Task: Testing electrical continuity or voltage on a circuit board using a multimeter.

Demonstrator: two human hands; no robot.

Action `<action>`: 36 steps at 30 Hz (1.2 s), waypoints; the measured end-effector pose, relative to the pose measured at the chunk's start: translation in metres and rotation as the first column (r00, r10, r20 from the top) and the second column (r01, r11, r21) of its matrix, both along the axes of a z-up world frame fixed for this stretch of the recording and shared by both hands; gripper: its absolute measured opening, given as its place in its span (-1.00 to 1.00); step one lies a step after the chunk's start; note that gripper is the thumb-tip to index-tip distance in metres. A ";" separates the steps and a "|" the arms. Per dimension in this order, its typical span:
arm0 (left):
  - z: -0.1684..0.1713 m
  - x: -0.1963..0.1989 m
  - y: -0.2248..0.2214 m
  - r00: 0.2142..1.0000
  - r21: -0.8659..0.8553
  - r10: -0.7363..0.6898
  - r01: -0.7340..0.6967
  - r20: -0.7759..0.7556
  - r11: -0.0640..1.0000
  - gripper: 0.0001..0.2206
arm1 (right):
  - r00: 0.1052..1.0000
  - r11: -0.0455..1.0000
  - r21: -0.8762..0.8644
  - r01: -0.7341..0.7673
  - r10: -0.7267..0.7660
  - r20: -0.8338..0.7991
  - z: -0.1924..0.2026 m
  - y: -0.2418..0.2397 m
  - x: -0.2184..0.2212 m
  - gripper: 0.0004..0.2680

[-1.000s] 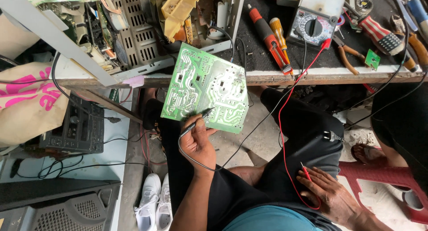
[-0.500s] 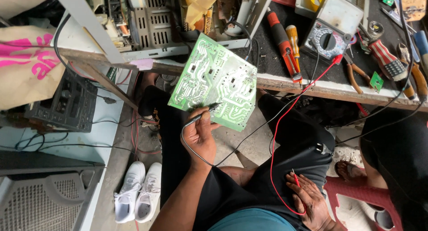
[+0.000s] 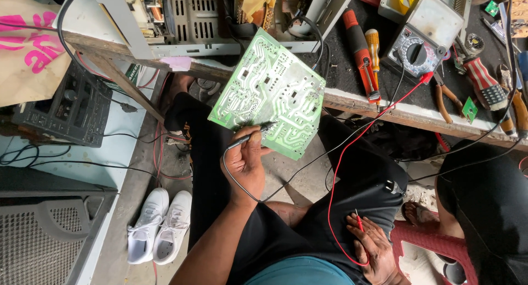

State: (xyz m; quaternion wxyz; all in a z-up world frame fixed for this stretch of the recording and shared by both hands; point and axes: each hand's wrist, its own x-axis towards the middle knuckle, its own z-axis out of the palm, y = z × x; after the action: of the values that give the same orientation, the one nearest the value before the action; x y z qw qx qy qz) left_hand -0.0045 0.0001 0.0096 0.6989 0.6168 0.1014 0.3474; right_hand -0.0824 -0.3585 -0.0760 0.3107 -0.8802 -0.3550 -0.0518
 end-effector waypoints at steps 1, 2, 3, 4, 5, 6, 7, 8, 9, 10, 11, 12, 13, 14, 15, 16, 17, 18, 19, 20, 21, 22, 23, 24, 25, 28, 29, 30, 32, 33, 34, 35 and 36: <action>-0.002 0.001 0.000 1.000 -0.001 0.000 0.000 0.000 1.000 -0.83 | 1.000 1.000 -0.001 0.000 0.000 0.000 -0.002 -0.001 0.000 -0.73; -0.004 0.001 -0.001 1.000 -0.005 0.008 -0.008 0.012 1.000 -0.83 | 1.000 1.000 -0.001 0.000 0.000 -0.001 -0.003 -0.002 0.000 -0.73; -0.006 0.002 -0.001 1.000 -0.008 0.017 -0.017 0.023 1.000 -0.84 | 1.000 1.000 0.000 0.000 0.000 -0.002 -0.005 -0.003 0.000 -0.73; -0.006 0.001 -0.001 1.000 -0.009 0.018 -0.017 0.021 1.000 -0.84 | 1.000 1.000 -0.001 -0.001 0.001 -0.003 -0.004 -0.002 0.000 -0.73; -0.006 0.001 -0.001 0.999 -0.009 0.012 -0.012 0.029 1.000 -0.84 | 1.000 1.000 -0.003 -0.001 0.001 -0.008 -0.003 -0.002 0.000 -0.74; -0.006 0.001 -0.001 0.999 -0.009 0.006 -0.005 0.039 1.000 -0.84 | 1.000 1.000 -0.006 0.000 0.000 -0.010 -0.002 -0.001 0.001 -0.74; -0.006 0.001 -0.001 0.999 -0.009 0.005 -0.005 0.039 1.000 -0.84 | 1.000 1.000 -0.006 0.001 -0.001 -0.010 -0.001 0.000 0.001 -0.74; -0.005 0.001 -0.001 0.999 -0.011 0.006 -0.006 0.032 1.000 -0.83 | 1.000 1.000 0.001 0.007 -0.007 -0.009 0.000 0.000 0.001 -0.74; -0.005 0.001 -0.001 1.000 -0.012 0.007 -0.006 0.024 1.000 -0.83 | 1.000 1.000 0.007 0.013 -0.013 -0.008 0.001 0.001 0.000 -0.74; -0.005 0.001 -0.001 1.000 -0.012 0.006 -0.006 0.024 1.000 -0.83 | 1.000 1.000 0.007 0.014 -0.014 -0.008 0.002 0.002 0.001 -0.74; -0.006 0.001 -0.001 1.000 -0.013 0.010 -0.010 0.021 1.000 -0.83 | 1.000 1.000 -0.005 0.023 -0.023 -0.021 0.003 0.004 0.002 -0.76; -0.007 0.002 -0.001 1.000 -0.015 0.015 -0.015 0.018 1.000 -0.83 | 0.999 0.999 -0.019 0.030 -0.031 -0.034 0.004 0.004 0.003 -0.77; -0.006 0.002 -0.001 1.000 -0.016 0.016 -0.016 0.018 1.000 -0.83 | 0.999 0.999 -0.020 0.029 -0.030 -0.033 0.011 0.008 0.009 -0.77; -0.005 0.001 0.000 1.000 -0.016 0.009 -0.008 0.016 1.000 -0.83 | 0.997 0.997 -0.003 -0.072 0.072 0.000 0.017 0.012 0.015 -0.80; -0.004 0.001 0.000 1.000 -0.016 0.001 0.000 0.014 1.000 -0.83 | 0.984 0.985 0.011 -0.173 0.173 0.034 0.024 0.016 0.021 -0.83; -0.004 0.001 0.000 1.000 -0.012 0.003 -0.003 0.014 1.000 -0.83 | 0.984 0.984 0.015 -0.176 0.175 0.034 0.038 0.026 0.028 -0.83; -0.005 0.002 0.000 1.000 -0.022 0.001 0.000 0.022 1.000 -0.83 | 0.973 0.975 -0.008 -0.223 0.223 0.057 0.052 0.035 0.036 -0.76; -0.005 0.002 0.000 1.000 -0.032 -0.007 0.008 0.028 0.999 -0.83 | 0.961 0.964 -0.031 -0.264 0.266 0.076 0.066 0.043 0.041 -0.68; -0.006 0.002 0.000 1.000 -0.028 -0.009 0.010 0.025 1.000 -0.83 | 0.962 0.965 -0.028 -0.262 0.264 0.074 0.079 0.056 0.049 -0.68; -0.007 0.002 0.000 1.000 -0.028 -0.003 0.003 0.020 1.000 -0.82 | 0.942 0.953 0.012 -0.303 0.297 0.159 0.092 0.069 0.055 -0.70; -0.009 0.002 -0.001 1.000 -0.028 0.003 -0.003 0.015 1.000 -0.81 | 0.914 0.938 0.047 -0.345 0.324 0.245 0.105 0.081 0.063 -0.72; -0.010 0.003 -0.001 1.000 -0.025 -0.005 0.005 0.015 1.000 -0.81 | 0.917 0.940 0.050 -0.337 0.316 0.245 0.117 0.094 0.067 -0.72; -0.012 0.003 -0.001 1.000 -0.042 0.003 -0.002 0.025 0.999 -0.81 | 0.914 0.939 0.098 -0.330 0.292 0.282 0.129 0.107 0.071 -0.74; -0.013 0.004 -0.001 0.999 -0.059 0.013 -0.011 0.037 0.998 -0.80 | 0.909 0.934 0.145 -0.327 0.269 0.318 0.141 0.121 0.076 -0.75; -0.014 0.005 -0.001 0.999 -0.056 0.007 -0.005 0.037 0.998 -0.80 | 0.911 0.935 0.148 -0.321 0.262 0.319 0.145 0.132 0.079 -0.75; -0.015 0.005 0.000 0.998 -0.051 0.005 -0.001 0.064 0.999 -0.81 | 0.915 0.925 0.248 -0.286 0.187 0.358 0.151 0.165 0.088 -0.79; -0.015 0.005 0.000 0.997 -0.060 0.002 0.003 0.071 0.998 -0.80 | 0.927 0.922 0.301 -0.243 0.130 0.351 0.150 0.176 0.090 -0.80; -0.015 0.005 -0.001 0.997 -0.071 -0.004 0.010 0.076 0.997 -0.80 | 0.938 0.916 0.351 -0.195 0.070 0.339 0.150 0.186 0.090 -0.80; -0.024 0.011 -0.001 0.995 -0.095 0.034 -0.025 0.095 0.995 -0.85 | 0.938 0.874 0.447 -0.191 0.029 0.344 0.146 0.203 0.098 -0.82; -0.029 0.014 -0.002 0.990 -0.122 0.077 -0.063 0.115 0.991 -0.89 | 0.938 0.822 0.537 -0.191 -0.008 0.347 0.145 0.211 0.101 -0.83; -0.029 0.014 -0.002 0.991 -0.121 0.073 -0.059 0.113 0.991 -0.89 | 0.938 0.822 0.537 -0.187 -0.012 0.345 0.146 0.215 0.103 -0.83; -0.030 0.014 -0.002 0.991 -0.110 0.083 -0.071 0.108 0.991 -0.89 | 0.934 0.821 0.546 -0.170 -0.042 0.354 0.146 0.219 0.104 -0.84; -0.030 0.013 -0.002 0.990 -0.098 0.096 -0.086 0.103 0.992 -0.89 | 0.930 0.818 0.555 -0.154 -0.071 0.362 0.147 0.223 0.105 -0.86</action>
State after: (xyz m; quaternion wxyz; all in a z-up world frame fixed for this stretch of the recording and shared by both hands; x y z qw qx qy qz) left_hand 0.0086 -0.0015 -0.0208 0.7149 0.5588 0.1078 0.4063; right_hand 0.0227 -0.1355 0.0710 0.4906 -0.7118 -0.3937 -0.3125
